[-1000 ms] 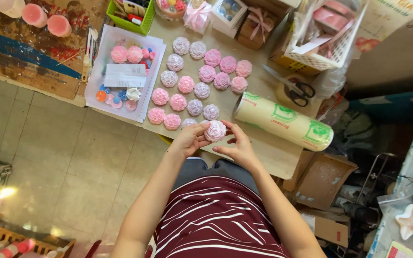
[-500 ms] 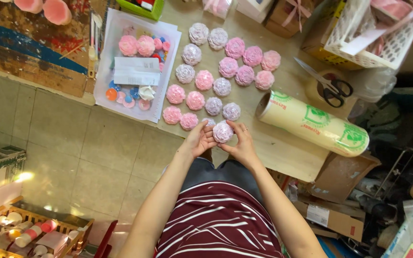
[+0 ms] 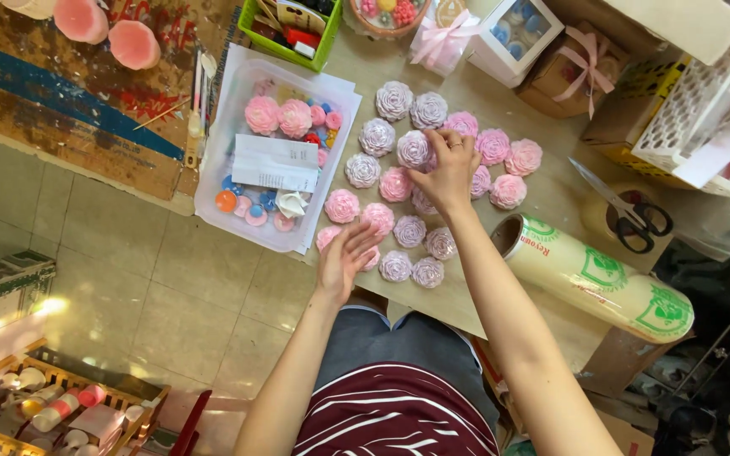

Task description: Wrapping flower-shaped candles in plastic cling wrap.

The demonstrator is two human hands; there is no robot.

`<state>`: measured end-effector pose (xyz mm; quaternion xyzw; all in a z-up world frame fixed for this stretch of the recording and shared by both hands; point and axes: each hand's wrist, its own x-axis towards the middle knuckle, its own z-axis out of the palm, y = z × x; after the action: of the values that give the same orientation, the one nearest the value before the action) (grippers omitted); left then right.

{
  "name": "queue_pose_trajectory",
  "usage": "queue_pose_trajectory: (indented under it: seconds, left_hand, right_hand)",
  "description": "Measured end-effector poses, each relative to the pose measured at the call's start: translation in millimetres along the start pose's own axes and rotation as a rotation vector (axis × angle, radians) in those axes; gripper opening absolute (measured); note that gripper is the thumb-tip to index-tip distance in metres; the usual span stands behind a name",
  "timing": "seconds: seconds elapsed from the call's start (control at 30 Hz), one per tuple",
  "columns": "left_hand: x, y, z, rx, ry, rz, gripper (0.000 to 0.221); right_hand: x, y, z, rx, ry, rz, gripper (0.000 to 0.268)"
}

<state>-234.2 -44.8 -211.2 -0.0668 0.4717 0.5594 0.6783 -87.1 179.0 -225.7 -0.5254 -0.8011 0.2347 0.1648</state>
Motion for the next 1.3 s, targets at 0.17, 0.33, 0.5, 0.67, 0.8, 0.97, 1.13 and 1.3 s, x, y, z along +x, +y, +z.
queue_pose_trajectory:
  seconds: [0.17,0.33,0.5,0.67,0.8,0.97,1.13,1.3]
  left_hand:
    - [-29.6,-7.3,-31.9,0.013,0.094,-0.03,0.054]
    - [-41.6,-12.2,-40.4,0.067,0.158,-0.074,0.054]
    - [-38.2,-8.9,-24.9,0.18,0.162,-0.043,0.053]
    - [-20.0,-22.7,-27.2,0.26,0.18,0.002,0.045]
    - [-3.4,-24.3,-24.0,0.431,0.2,0.182,0.047]
    - [1.1,2.0,1.6,0.895,0.215,0.34,0.08]
    - [13.7,4.5,-2.2,1.061,0.241,0.321,0.09]
    - [24.9,46.2,4.3,1.094,0.213,0.45,0.091]
  right_hand:
    - [5.1,7.1,6.4,-0.026,-0.03,-0.004,0.073]
    - [-0.6,11.5,8.6,-0.024,-0.043,0.004,0.075]
    - [-5.4,5.6,4.2,-0.02,-0.015,-0.019,0.077]
    - [-35.9,-10.8,-24.7,0.082,0.12,-0.002,0.085]
    - [-91.7,-0.2,-34.0,0.4,0.147,0.258,0.094]
    - [-165.2,15.2,-29.7,0.446,0.066,0.42,0.101]
    - [-214.6,24.4,-38.7,0.491,-0.01,0.539,0.103]
    - [-236.6,36.6,-47.3,0.382,-0.107,0.535,0.099]
